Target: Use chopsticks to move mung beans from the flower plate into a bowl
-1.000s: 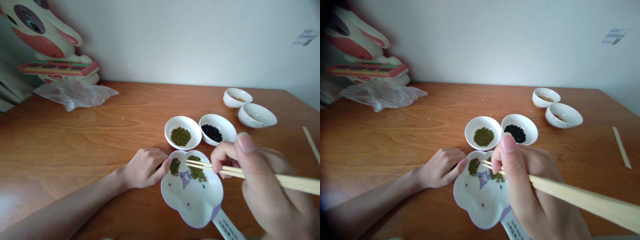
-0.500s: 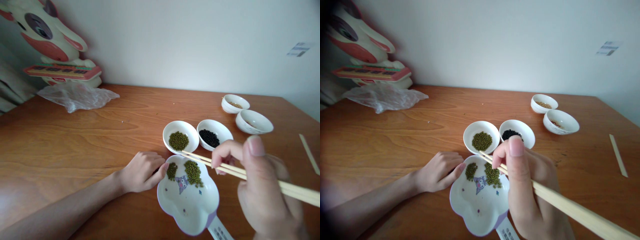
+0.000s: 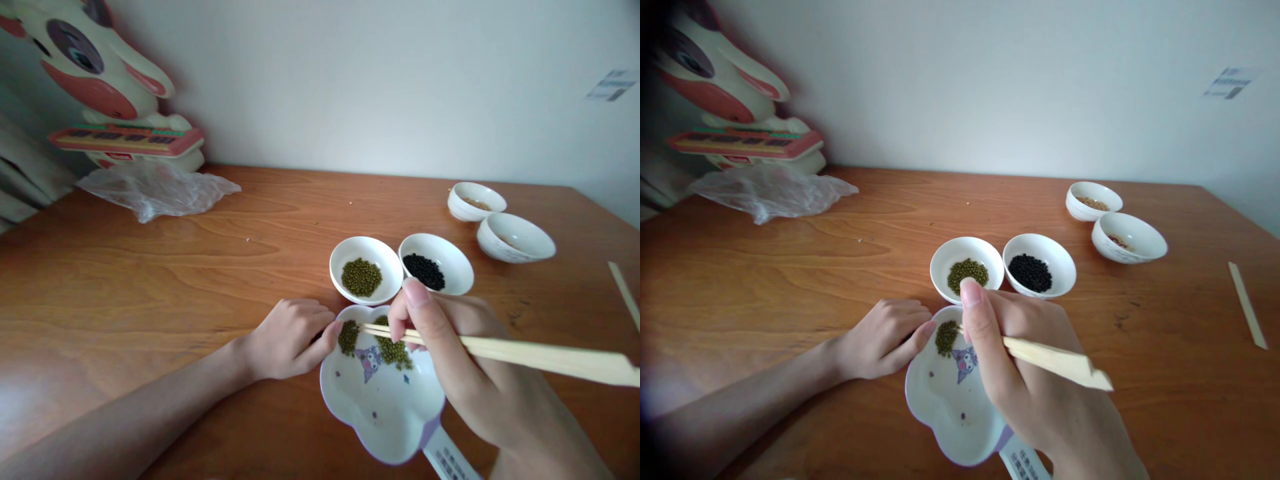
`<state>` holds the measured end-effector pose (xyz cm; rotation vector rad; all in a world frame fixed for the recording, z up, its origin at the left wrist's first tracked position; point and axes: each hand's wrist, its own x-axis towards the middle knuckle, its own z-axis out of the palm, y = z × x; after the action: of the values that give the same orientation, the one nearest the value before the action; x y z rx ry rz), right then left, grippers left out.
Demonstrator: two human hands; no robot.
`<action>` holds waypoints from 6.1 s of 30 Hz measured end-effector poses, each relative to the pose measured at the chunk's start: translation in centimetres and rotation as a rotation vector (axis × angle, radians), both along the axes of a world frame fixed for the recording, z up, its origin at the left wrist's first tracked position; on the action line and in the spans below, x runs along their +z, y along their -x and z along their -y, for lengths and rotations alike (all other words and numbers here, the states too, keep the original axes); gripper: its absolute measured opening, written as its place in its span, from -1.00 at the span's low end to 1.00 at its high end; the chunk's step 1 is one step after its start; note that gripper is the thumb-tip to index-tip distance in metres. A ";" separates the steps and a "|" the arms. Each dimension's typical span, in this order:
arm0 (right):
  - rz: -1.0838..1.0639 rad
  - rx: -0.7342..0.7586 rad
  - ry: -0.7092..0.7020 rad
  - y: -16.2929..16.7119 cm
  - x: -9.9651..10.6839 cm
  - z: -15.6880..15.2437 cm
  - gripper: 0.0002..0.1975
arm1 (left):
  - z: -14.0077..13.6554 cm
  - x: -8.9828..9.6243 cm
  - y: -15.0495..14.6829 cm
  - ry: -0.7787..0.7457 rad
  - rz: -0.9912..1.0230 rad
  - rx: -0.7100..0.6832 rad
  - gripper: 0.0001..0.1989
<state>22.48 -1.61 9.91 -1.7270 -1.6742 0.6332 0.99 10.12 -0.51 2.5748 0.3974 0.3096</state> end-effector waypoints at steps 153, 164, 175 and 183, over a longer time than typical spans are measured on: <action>-0.065 -0.013 0.068 -1.8 -1.0 0.7 -0.37 | 0.0 0.0 -0.2 0.000 0.020 -0.003 -0.59; -0.074 0.000 0.089 -1.8 -1.1 0.7 -0.36 | -0.1 0.0 0.1 0.020 -0.005 -0.007 -0.59; -0.065 -0.002 0.090 -1.5 -1.2 0.6 -0.37 | -0.1 -0.1 -0.1 0.015 0.005 -0.004 -0.57; -0.094 -0.017 0.036 -1.5 -1.3 0.3 -0.35 | -0.1 -0.2 0.0 0.016 0.015 -0.007 -0.59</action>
<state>24.01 -1.94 8.57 -1.7077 -1.5914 0.7288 0.95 10.21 -0.73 2.5560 0.3837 0.3214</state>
